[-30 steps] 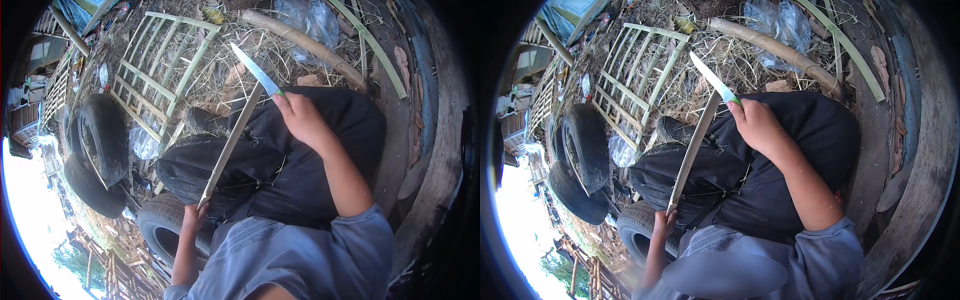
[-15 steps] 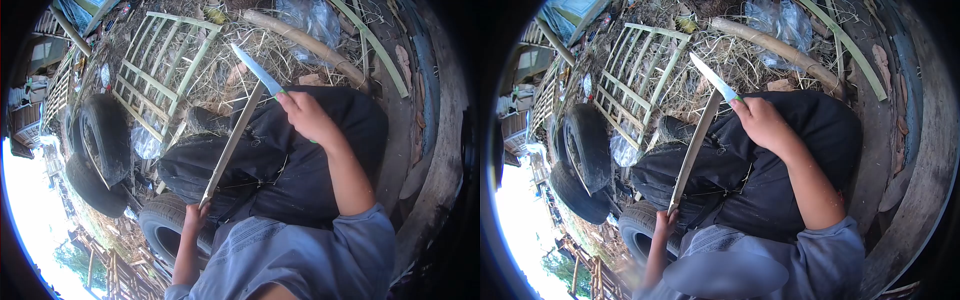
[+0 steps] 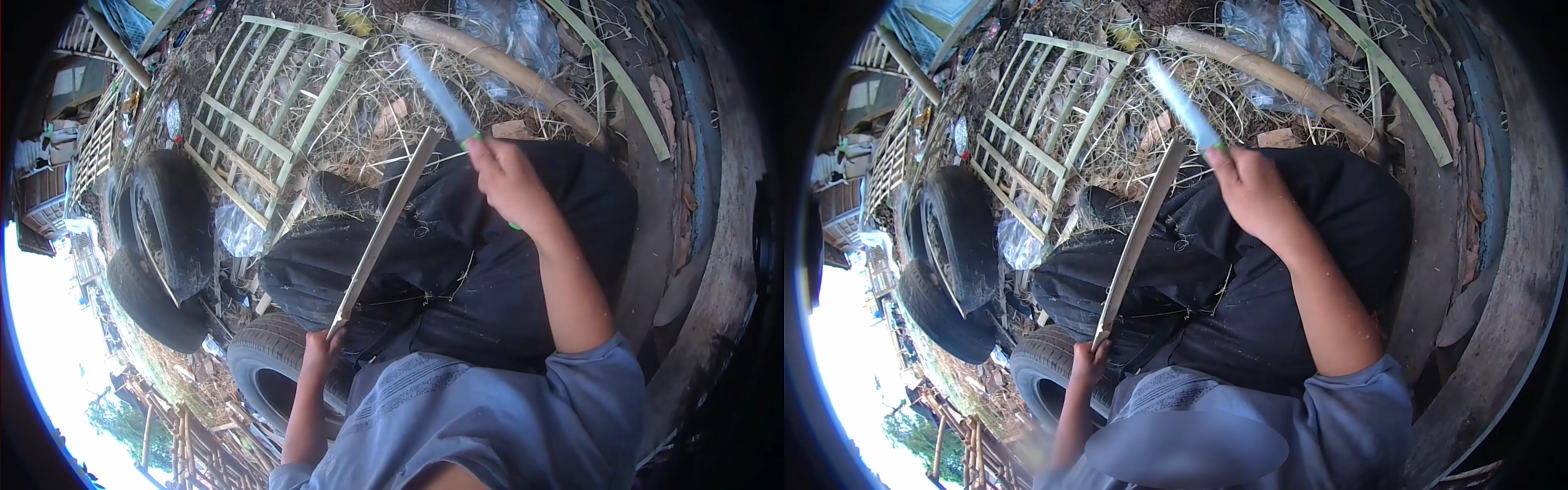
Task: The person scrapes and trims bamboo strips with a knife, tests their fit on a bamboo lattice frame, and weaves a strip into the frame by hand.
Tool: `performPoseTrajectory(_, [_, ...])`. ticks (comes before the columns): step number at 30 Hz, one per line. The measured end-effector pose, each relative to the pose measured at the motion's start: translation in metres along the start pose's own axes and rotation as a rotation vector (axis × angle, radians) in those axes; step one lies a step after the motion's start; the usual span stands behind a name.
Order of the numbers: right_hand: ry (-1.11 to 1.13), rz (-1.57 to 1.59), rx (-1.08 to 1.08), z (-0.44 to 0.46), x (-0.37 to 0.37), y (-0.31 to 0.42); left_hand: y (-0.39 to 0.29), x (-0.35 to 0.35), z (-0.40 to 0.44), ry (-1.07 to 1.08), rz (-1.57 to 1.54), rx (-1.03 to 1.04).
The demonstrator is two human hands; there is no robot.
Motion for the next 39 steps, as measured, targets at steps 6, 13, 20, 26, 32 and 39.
performPoseTrajectory(6, [0.041, -0.145, -0.087, 0.0, 0.004, 0.0, 0.002, 0.002, -0.001, 0.0, 0.005, -0.045])
performPoseTrajectory(13, [0.119, -0.169, -0.131, -0.005, 0.022, -0.009, 0.001, 0.001, -0.001, -0.009, -0.01, -0.013])
performPoseTrajectory(20, [0.056, -0.112, -0.078, -0.001, 0.004, -0.002, 0.001, 0.003, -0.002, -0.038, -0.035, 0.039])
performPoseTrajectory(26, [0.096, -0.303, -0.275, -0.009, 0.028, -0.011, -0.002, 0.003, -0.001, -0.052, -0.046, 0.031])
performPoseTrajectory(32, [-0.067, -0.141, -0.207, -0.004, 0.012, 0.0, 0.001, 0.004, -0.002, -0.022, 0.02, -0.013])
performPoseTrajectory(39, [-0.022, -0.11, -0.168, -0.003, 0.014, -0.003, -0.004, 0.002, -0.002, -0.002, -0.024, -0.073])
Point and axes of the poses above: each hand's wrist, its own z-axis towards the middle knuckle, its own x-axis out of the palm, y = z × x, the point moved 4 cm from there along z, towards the middle knuckle, and after that the axes turned 6 degrees about x, right-handed, at the moved point
